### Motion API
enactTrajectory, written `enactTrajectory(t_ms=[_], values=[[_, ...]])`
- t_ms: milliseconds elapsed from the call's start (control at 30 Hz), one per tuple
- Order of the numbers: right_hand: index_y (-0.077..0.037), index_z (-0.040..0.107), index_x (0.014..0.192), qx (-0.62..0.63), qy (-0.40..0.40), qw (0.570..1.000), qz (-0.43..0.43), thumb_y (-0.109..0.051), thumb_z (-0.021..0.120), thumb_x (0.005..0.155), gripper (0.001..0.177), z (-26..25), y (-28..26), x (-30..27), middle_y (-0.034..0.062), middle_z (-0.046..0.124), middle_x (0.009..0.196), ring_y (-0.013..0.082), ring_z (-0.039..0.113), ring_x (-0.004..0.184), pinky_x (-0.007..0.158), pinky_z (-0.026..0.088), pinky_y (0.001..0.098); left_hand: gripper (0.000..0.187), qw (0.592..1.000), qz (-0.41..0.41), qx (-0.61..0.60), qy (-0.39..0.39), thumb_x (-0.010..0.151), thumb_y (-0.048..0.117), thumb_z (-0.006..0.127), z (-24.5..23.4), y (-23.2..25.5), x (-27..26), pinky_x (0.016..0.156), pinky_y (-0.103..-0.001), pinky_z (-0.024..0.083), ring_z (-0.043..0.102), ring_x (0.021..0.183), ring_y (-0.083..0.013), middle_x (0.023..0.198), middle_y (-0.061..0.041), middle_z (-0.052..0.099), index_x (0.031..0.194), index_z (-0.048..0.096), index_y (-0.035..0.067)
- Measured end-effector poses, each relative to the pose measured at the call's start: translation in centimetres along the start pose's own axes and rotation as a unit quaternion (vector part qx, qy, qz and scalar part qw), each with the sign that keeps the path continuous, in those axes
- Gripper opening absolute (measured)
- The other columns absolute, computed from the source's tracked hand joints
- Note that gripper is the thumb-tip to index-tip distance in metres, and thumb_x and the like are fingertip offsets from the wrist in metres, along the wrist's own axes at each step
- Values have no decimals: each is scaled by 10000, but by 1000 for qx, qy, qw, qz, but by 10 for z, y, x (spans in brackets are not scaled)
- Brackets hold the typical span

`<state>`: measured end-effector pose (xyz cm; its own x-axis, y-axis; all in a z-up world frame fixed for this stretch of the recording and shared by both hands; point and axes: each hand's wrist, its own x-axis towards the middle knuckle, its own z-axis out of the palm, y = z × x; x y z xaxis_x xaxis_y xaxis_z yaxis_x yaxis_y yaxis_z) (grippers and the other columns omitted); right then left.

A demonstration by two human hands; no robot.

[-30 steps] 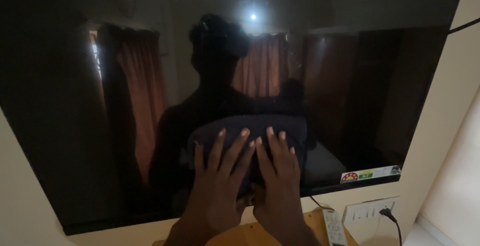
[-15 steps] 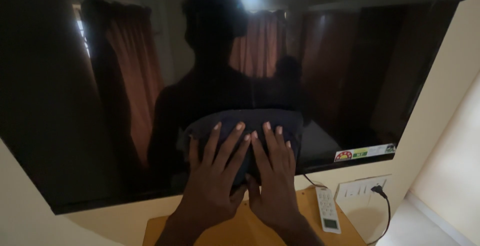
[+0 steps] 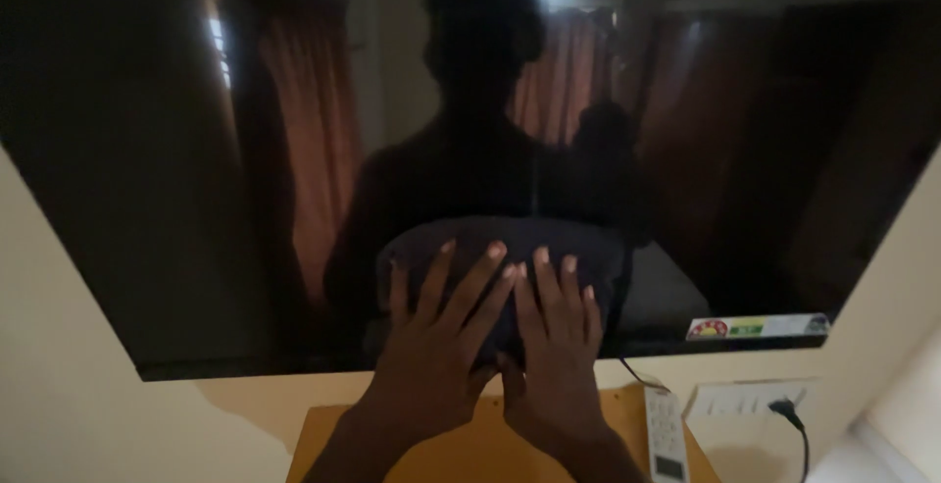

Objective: Wiping a television screen with a cloth.

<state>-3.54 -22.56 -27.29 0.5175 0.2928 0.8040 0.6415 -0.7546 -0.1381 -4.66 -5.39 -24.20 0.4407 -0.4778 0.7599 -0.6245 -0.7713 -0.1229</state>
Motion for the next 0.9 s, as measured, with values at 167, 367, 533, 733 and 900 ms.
enactTrajectory(t_ms=[167,367,533,733,900], values=[[-36,235,1572,32,57,997,-40,-196,708,810,911,9,10,-5,259,109,1654,481,42,1534,1175,59,639,1006,998,-27,-2,-53,724,279,757,-6,2,1,1081,-799,68,96,1505,-487,1669,-148,181,1570,264,48],[-51,323,1552,-8,43,999,-32,-176,570,859,746,15,19,12,231,186,1659,454,69,1549,1172,60,645,1050,998,-29,-44,-20,710,182,755,-11,8,8,1151,-757,48,64,1570,-477,1718,-148,152,1614,236,59],[-9,340,1566,-4,86,994,-70,-218,484,942,673,0,13,39,244,174,1683,486,80,1564,1186,74,676,1024,999,-30,-32,6,731,184,744,-25,4,32,1156,-752,26,65,1565,-475,1720,-133,152,1615,241,69],[0,349,1564,0,108,989,-97,-237,495,934,688,-22,5,71,228,174,1696,484,110,1578,1203,92,684,1049,999,-15,2,50,672,182,721,-46,-6,54,1197,-712,10,85,1581,-439,1718,-96,185,1617,274,94],[-2,305,1598,-9,101,989,-105,-198,584,907,770,-39,-9,93,231,143,1706,476,78,1582,1205,82,685,1064,998,7,44,52,686,202,720,-67,-16,68,1217,-697,8,68,1590,-417,1724,-88,165,1631,245,90]])
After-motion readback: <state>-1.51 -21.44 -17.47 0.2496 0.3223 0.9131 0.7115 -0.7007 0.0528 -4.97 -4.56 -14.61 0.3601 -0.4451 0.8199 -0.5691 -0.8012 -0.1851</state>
